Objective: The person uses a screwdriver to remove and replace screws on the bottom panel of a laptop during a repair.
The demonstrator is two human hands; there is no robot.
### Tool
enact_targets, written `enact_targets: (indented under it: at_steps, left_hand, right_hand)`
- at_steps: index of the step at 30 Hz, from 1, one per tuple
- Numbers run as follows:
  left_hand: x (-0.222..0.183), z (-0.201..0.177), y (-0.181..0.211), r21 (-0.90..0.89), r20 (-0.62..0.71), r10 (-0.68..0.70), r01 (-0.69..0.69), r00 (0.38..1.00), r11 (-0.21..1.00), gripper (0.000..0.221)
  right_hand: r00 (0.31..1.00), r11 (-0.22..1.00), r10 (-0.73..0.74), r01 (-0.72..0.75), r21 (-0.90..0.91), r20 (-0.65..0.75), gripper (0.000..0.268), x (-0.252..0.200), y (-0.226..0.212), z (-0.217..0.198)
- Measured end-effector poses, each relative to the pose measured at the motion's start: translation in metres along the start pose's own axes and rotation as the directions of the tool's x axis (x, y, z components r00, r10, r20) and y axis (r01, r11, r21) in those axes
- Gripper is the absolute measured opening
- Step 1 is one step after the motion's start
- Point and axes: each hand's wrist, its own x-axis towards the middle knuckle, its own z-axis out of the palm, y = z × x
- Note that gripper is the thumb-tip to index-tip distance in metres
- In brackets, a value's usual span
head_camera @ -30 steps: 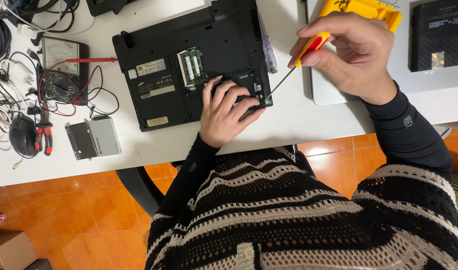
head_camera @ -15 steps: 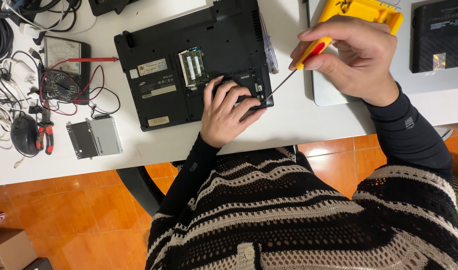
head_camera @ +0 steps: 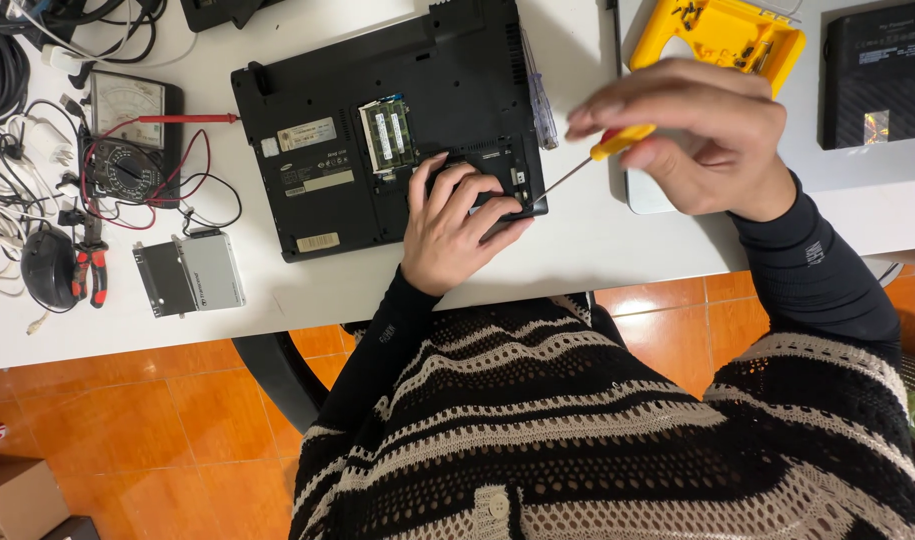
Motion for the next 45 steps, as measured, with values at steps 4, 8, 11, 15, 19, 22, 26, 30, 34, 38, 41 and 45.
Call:
enact_targets:
  at_steps: [4, 8, 11, 15, 19, 22, 26, 30, 34, 38, 41, 45]
  left_hand:
    - [0.001, -0.002, 0.001, -0.003, 0.007, 0.0, 0.0, 1.0, 1.0, 0.024]
    - [0.002, -0.002, 0.001, 0.001, -0.001, 0.007, -0.007, 1.0, 1.0, 0.023]
    - [0.001, -0.001, 0.0, -0.004, 0.002, 0.0, 0.0, 1.0, 1.0, 0.024]
    - [0.0, -0.001, 0.0, -0.004, 0.004, 0.003, -0.003, 1.0, 1.0, 0.024]
    - [0.0, 0.0, 0.0, -0.009, 0.002, 0.005, -0.005, 1.0, 1.0, 0.024]
    - [0.0, 0.0, -0.001, -0.014, 0.002, 0.005, -0.005, 1.0, 1.0, 0.024]
    - [0.0, 0.0, 0.0, -0.012, 0.0, 0.006, -0.006, 1.0, 1.0, 0.024]
    - [-0.002, 0.003, -0.001, 0.01, -0.011, 0.018, -0.018, 1.0, 1.0, 0.024]
    - [-0.003, 0.004, -0.002, 0.051, -0.025, 0.041, -0.04, 0.999, 0.998, 0.027]
    - [-0.002, 0.003, -0.001, 0.061, -0.031, 0.027, -0.025, 0.999, 0.998, 0.027]
    - [-0.003, 0.004, -0.002, 0.046, -0.037, 0.013, -0.011, 0.999, 0.999, 0.026]
    - [-0.004, 0.006, -0.001, 0.016, -0.03, 0.005, -0.005, 1.0, 1.0, 0.026]
  right_hand:
    - [0.997, 0.994, -0.065, 0.069, 0.086, -0.047, 0.026, -0.002, 0.005, 0.005]
    - [0.995, 0.994, 0.078, -0.082, -0.072, -0.056, 0.031, -0.013, -0.003, 0.003]
    - [0.958, 0.959, 0.27, -0.26, 0.112, -0.092, 0.033, -0.005, -0.009, 0.004]
    - [0.999, 1.0, 0.002, -0.002, 0.002, -0.054, 0.03, -0.008, -0.001, 0.005]
    - [0.972, 0.951, 0.224, -0.203, 0.233, -0.069, 0.033, -0.008, -0.009, 0.006]
    - [0.961, 0.948, 0.274, -0.263, 0.176, -0.041, 0.026, 0.001, -0.019, 0.005]
    - [0.999, 0.983, -0.041, 0.044, 0.18, -0.021, 0.026, 0.004, -0.008, 0.007]
    - [1.0, 0.989, 0.001, -0.001, 0.146, 0.002, 0.025, -0.023, 0.003, 0.01]
    - [1.0, 0.997, 0.012, -0.014, 0.08, 0.028, 0.02, -0.014, -0.011, 0.014]
    - [0.998, 0.997, -0.068, 0.068, 0.033, -0.017, 0.028, 0.001, -0.024, 0.026]
    - [1.0, 0.999, 0.015, -0.014, 0.043, -0.002, 0.02, -0.006, -0.025, 0.029]
    - [0.999, 0.998, -0.037, 0.037, 0.053, 0.004, 0.022, 0.004, -0.032, 0.033]
